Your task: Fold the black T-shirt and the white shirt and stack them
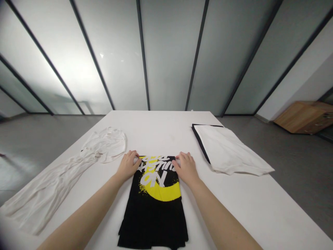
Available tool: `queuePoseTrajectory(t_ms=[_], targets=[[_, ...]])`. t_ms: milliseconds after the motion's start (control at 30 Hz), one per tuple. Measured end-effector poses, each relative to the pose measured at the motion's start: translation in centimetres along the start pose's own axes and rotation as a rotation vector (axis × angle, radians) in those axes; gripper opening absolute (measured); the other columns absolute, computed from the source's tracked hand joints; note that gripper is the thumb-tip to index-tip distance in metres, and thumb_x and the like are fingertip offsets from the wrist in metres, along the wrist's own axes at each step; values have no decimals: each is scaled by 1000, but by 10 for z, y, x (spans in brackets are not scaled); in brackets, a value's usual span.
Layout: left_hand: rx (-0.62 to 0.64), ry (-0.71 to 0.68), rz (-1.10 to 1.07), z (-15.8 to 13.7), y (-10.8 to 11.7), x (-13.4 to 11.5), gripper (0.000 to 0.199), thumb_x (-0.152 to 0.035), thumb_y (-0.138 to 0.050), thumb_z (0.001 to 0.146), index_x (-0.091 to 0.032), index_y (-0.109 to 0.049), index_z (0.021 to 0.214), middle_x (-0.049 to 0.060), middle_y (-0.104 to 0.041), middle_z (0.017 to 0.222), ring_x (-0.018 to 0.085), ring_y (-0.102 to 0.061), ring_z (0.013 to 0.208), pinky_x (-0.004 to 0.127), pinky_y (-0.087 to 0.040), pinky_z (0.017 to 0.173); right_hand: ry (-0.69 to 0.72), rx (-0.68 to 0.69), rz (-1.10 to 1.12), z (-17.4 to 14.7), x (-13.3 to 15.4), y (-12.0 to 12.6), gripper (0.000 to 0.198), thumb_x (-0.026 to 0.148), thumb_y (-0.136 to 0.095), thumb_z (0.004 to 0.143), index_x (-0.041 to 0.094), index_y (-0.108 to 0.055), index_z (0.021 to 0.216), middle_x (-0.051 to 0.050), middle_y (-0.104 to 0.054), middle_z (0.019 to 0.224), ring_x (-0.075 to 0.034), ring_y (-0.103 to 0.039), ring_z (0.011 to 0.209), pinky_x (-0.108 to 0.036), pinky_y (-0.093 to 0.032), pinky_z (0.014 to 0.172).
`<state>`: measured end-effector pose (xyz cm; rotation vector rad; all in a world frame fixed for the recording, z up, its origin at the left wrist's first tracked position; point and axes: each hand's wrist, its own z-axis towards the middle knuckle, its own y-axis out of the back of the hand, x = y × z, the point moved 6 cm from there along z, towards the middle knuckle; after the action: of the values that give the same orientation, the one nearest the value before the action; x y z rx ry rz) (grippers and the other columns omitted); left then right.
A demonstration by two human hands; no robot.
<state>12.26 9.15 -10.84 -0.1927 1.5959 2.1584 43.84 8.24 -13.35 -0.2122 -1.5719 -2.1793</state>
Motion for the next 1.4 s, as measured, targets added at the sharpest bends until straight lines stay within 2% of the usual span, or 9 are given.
queuePoseTrajectory(t_ms=[167,433,600,767,967,1067,1167,1300,1400], targets=[[19,91,60,-7,2,-13,17,-34,-61,98,-21,-63,109,12,-70,111,30,-64,109,43,-48,98,-45,-22,-47,-3,4,-1,34,48,-58,99,20,-74,111,-17,-65,136,-35,-50,139,-56,-31,122],[179,327,-208,4,0,-2,39,-32,-60,99,-21,-56,135,5,-76,96,24,-72,92,32,-47,78,-163,29,49,1,2,6,28,46,-64,95,22,-79,92,-14,-65,129,-33,-54,129,-49,-39,113],[156,334,-329,8,1,6,42,-31,-62,96,-22,-60,137,5,-78,104,22,-73,90,31,-48,78,-158,50,77,0,3,7,35,48,-63,96,27,-80,118,-12,-60,145,-36,-47,139,-53,-34,119],[129,323,-316,6,1,8,48,-33,-61,97,-23,-58,144,6,-79,109,22,-73,88,32,-51,80,-194,64,37,-2,-2,-1,46,53,-55,99,23,-76,126,-12,-56,155,-41,-37,149,-57,-30,122],[34,144,-23,2,0,-4,55,-36,-60,99,-16,-55,150,19,-60,151,36,-56,136,48,-42,113,-159,49,-27,-3,1,-3,61,46,-47,102,19,-52,156,-16,-47,163,-41,-33,154,-60,-27,124],[83,128,57,1,-9,-4,49,-42,-63,97,-17,-64,138,21,-54,156,42,-44,147,57,-35,118,-152,97,-43,-3,6,-5,62,54,-46,103,19,-54,154,-18,-40,167,-47,-23,157,-67,-22,123],[78,107,-13,4,-12,-2,31,-39,-66,94,-20,-69,119,17,-64,143,37,-53,138,54,-39,115,-169,145,-41,-2,7,-5,59,57,-55,99,18,-63,142,-20,-41,166,-49,-22,158,-67,-21,123],[52,91,-267,10,-11,-1,10,-30,-66,90,-22,-64,96,9,-72,103,27,-66,103,42,-50,95,-166,126,61,1,6,-1,33,47,-66,93,22,-69,115,-14,-50,161,-47,-25,158,-68,-23,122],[86,124,-611,10,-15,-5,14,-37,-61,95,-24,-56,96,-1,-64,80,18,-63,76,30,-49,72,-111,125,273,2,12,2,10,34,-60,94,25,-62,97,-11,-66,144,-39,-45,148,-64,-33,119]])
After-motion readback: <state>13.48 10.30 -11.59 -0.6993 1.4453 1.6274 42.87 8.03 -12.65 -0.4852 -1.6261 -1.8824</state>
